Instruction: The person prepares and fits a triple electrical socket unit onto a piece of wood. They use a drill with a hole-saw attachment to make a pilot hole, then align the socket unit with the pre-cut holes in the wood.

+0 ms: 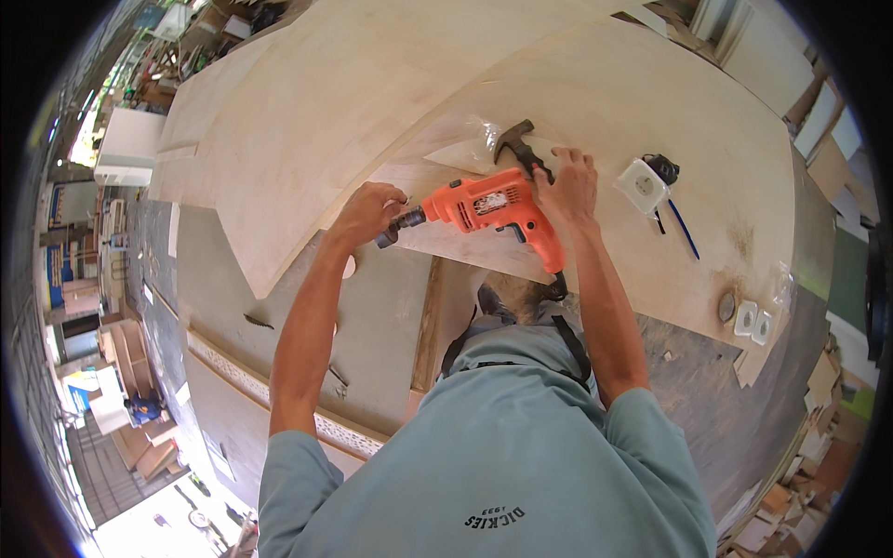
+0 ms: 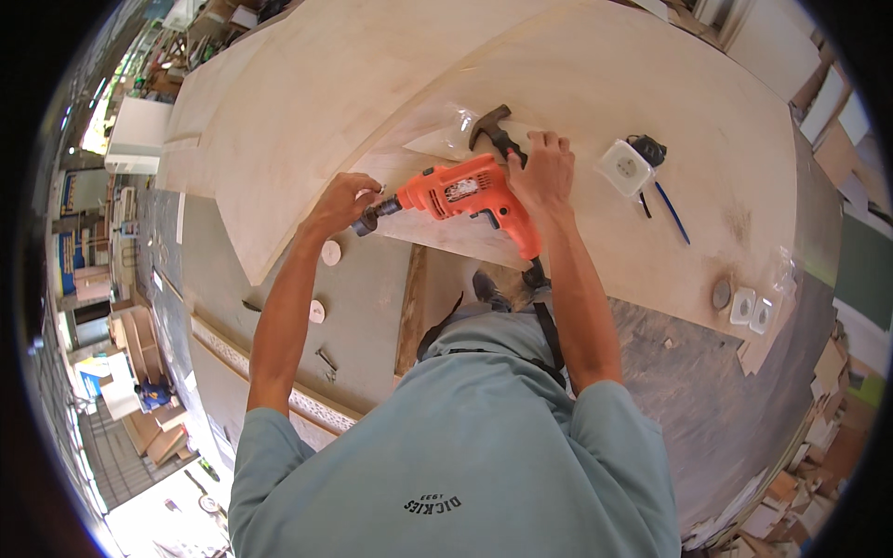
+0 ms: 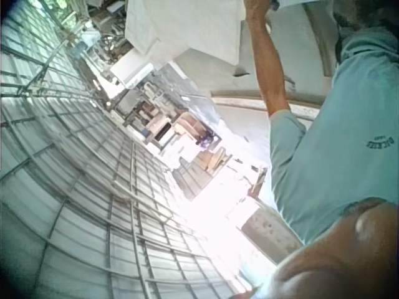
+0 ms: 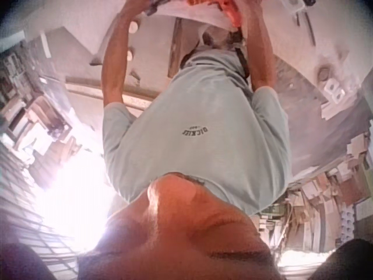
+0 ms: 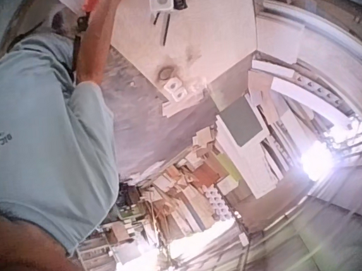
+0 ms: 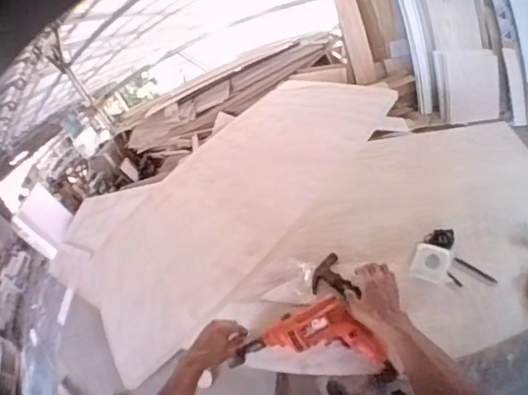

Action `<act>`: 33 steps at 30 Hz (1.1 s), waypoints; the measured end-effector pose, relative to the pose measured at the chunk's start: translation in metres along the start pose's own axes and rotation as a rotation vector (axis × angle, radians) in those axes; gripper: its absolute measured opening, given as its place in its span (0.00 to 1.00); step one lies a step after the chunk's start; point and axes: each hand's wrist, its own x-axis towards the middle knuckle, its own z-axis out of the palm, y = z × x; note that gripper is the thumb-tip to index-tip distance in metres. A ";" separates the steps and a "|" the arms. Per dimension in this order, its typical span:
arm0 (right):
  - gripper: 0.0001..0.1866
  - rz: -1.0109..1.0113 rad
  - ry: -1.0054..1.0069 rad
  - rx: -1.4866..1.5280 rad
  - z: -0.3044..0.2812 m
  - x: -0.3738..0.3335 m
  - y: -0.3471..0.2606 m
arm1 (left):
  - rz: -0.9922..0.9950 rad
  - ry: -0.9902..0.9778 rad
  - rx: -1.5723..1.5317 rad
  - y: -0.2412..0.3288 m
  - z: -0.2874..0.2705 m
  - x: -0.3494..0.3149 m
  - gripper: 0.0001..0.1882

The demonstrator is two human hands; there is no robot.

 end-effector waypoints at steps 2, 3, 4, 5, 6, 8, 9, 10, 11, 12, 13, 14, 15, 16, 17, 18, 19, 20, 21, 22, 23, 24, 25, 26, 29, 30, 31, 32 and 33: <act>0.21 0.008 -0.038 -0.045 0.000 -0.004 0.003 | 0.094 -0.056 0.150 -0.003 -0.006 0.006 0.09; 0.21 0.005 -0.037 -0.048 0.000 -0.005 0.002 | 0.076 -0.090 0.141 -0.001 -0.006 0.008 0.09; 0.21 0.002 -0.036 -0.051 0.001 -0.005 0.000 | 0.057 -0.125 0.133 0.001 -0.007 0.010 0.09; 0.21 0.001 -0.081 -0.053 0.001 -0.004 -0.001 | 0.039 -0.159 0.127 0.005 -0.010 0.013 0.09; 0.21 -0.001 -0.126 -0.054 0.001 -0.002 -0.002 | 0.002 -0.183 0.118 0.010 -0.013 0.014 0.09; 0.21 0.001 -0.244 -0.063 0.001 0.004 -0.007 | -0.075 -0.228 0.099 0.018 -0.016 0.016 0.09; 0.21 0.004 -0.317 -0.071 0.001 0.009 -0.010 | -0.101 -0.249 0.100 0.020 -0.017 0.016 0.09; 0.21 0.008 -0.391 -0.079 0.000 0.012 -0.011 | -0.127 -0.269 0.101 0.023 -0.018 0.016 0.08; 0.20 -0.010 -0.356 -0.102 0.003 0.015 -0.007 | -0.149 -0.290 0.103 0.025 -0.019 0.018 0.08; 0.19 -0.028 -0.322 -0.126 0.008 0.016 -0.004 | -0.142 -0.295 0.116 0.025 -0.019 0.020 0.08; 0.18 -0.045 -0.287 -0.151 0.011 0.016 -0.001 | -0.134 -0.300 0.129 0.024 -0.019 0.022 0.08; 0.17 -0.052 -0.219 -0.115 0.011 0.015 0.000 | -0.131 -0.306 0.139 0.023 -0.018 0.022 0.08; 0.17 -0.057 -0.150 -0.080 0.012 0.014 0.002 | -0.105 -0.295 0.137 0.023 -0.017 0.023 0.07; 0.17 -0.062 -0.080 -0.047 0.011 0.013 0.005 | -0.077 -0.285 0.135 0.022 -0.015 0.024 0.07; 0.18 0.077 -0.100 0.086 0.004 0.014 -0.003 | -0.063 -0.270 0.132 0.019 -0.014 0.020 0.07; 0.20 0.215 -0.124 0.217 -0.012 0.017 -0.019 | -0.055 -0.250 0.122 0.014 -0.013 0.016 0.07; 0.21 0.358 -0.146 0.346 -0.027 0.016 -0.033 | -0.042 -0.232 0.113 0.010 -0.011 0.013 0.07; 0.21 0.369 -0.109 0.464 -0.035 0.011 -0.041 | -0.025 -0.216 0.105 0.007 -0.010 0.012 0.07; 0.21 0.380 -0.067 0.579 -0.043 0.005 -0.047 | 0.009 -0.207 0.125 0.004 -0.009 0.011 0.07; 0.22 0.390 -0.024 0.695 -0.048 -0.002 -0.053 | 0.042 -0.199 0.146 0.001 -0.008 0.009 0.07; 0.21 0.424 -0.054 0.775 -0.050 -0.009 -0.058 | 0.075 -0.186 0.166 0.000 -0.008 0.008 0.06; 0.20 0.461 -0.082 0.854 -0.051 -0.015 -0.062 | 0.044 -0.208 0.153 0.003 -0.009 0.010 0.06; 0.20 0.497 -0.111 0.934 -0.052 -0.022 -0.067 | 0.012 -0.230 0.141 0.005 -0.010 0.012 0.06; 0.18 0.507 -0.129 1.023 -0.055 -0.030 -0.075 | -0.026 -0.248 0.130 0.006 -0.012 0.010 0.06; 0.17 0.613 -0.246 1.131 -0.058 -0.052 -0.097 | 0.119 -0.176 0.184 0.000 -0.009 0.008 0.05; 0.18 0.600 -0.253 1.146 -0.053 -0.061 -0.106 | 0.112 -0.189 0.203 -0.003 -0.006 0.009 0.06; 0.17 0.574 -0.285 1.112 -0.047 -0.071 -0.113 | 0.104 -0.203 0.222 -0.006 -0.004 0.009 0.06; 0.17 0.545 -0.316 1.084 -0.040 -0.081 -0.120 | 0.095 -0.215 0.248 -0.007 -0.006 0.008 0.07; 0.16 0.517 -0.340 1.057 -0.034 -0.086 -0.124 | 0.091 -0.222 0.250 -0.006 -0.007 0.010 0.07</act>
